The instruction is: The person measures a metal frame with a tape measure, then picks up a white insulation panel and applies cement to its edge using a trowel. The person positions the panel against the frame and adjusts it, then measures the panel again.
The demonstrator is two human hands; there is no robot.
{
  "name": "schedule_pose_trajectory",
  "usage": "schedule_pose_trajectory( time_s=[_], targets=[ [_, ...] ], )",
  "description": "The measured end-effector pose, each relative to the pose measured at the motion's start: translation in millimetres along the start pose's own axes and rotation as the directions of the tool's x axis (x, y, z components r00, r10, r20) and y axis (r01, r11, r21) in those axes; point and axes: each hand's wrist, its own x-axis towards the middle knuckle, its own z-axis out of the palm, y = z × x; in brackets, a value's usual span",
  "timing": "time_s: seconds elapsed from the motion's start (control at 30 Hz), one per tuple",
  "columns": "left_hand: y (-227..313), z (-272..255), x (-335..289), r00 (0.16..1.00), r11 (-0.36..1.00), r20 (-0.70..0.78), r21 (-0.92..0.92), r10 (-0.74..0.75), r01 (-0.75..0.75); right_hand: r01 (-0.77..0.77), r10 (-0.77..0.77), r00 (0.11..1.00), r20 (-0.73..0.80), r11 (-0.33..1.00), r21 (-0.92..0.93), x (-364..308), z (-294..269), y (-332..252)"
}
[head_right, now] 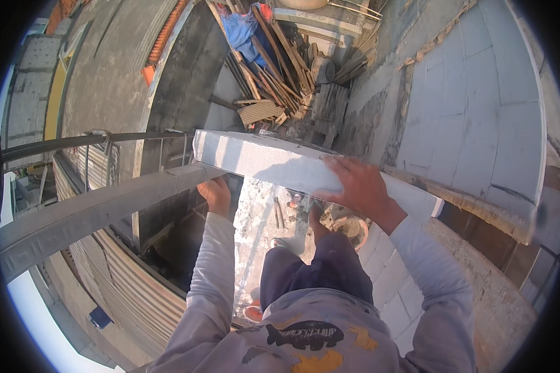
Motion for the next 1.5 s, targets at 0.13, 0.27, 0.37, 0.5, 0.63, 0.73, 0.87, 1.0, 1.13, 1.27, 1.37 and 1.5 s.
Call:
schedule_pose_trajectory(
  time_s=[0.13,0.27,0.37,0.5,0.63,0.73,0.87,1.0,1.13,1.27,1.37,1.5],
  targets=[
    [2.6,2.9,-2.4,1.0,0.998,0.008,0.061,0.013,-0.014,-0.02,0.02,1.0,0.018,1.0,-0.008,1.0,-2.6,-0.7],
    [7.7,5.4,-7.6,0.998,0.999,0.051,0.034,0.038,-0.04,-0.008,0.008,1.0,0.014,1.0,-0.015,0.4,0.3,1.4],
    [6.7,1.8,-16.1,0.99,0.993,0.08,0.013,0.114,-0.116,-0.014,0.014,1.0,0.028,1.0,0.008,0.8,-1.9,-1.1],
    [3.0,10.1,-51.2,0.997,0.996,-0.019,0.05,0.08,-0.079,-0.051,0.044,0.995,0.088,0.996,0.074,-1.4,-6.1,-1.2],
    [12.0,43.2,-121.6,0.994,0.94,-0.03,0.323,-0.101,0.105,-0.114,0.077,0.961,0.265,0.985,0.127,-1.2,-7.4,8.2],
    [19.1,67.1,-174.3,0.996,0.777,-0.053,0.623,-0.076,0.092,-0.132,0.048,0.916,0.398,0.974,0.186,6.4,-16.1,12.6],
    [73.2,114.8,-161.0,0.509,0.218,0.857,0.482,0.085,-0.848,-0.121,-0.007,0.891,0.454,0.96,0.253,0.9,-21.4,29.5],
    [90.7,142.4,-115.7,0.232,-0.037,0.939,0.231,-0.252,-0.972,-0.134,0.039,0.888,0.458,0.975,0.177,-25.2,-54.5,22.9],
    [75.8,138.5,-92.3,0.16,-0.162,0.929,0.111,-0.335,-0.981,-0.17,0.229,0.891,0.393,0.969,-0.179,-92.8,-84.3,31.2],
    [68.4,144.0,-87.9,0.138,-0.143,0.938,0.096,-0.319,-0.985,-0.261,0.365,0.913,0.183,0.866,-0.426,-164.3,-78.1,53.7],
    [71.0,146.5,-90.0,0.141,-0.1,0.933,0.114,-0.33,-0.988,-0.358,0.408,0.909,0.084,0.869,-0.343,-182.9,-65.4,65.5],
    [69.4,145.1,-87.3,0.107,-0.124,0.945,0.072,-0.309,-0.99,-0.404,0.426,0.902,0.072,0.891,-0.207,-184.3,-69.0,62.5]
  ],
)
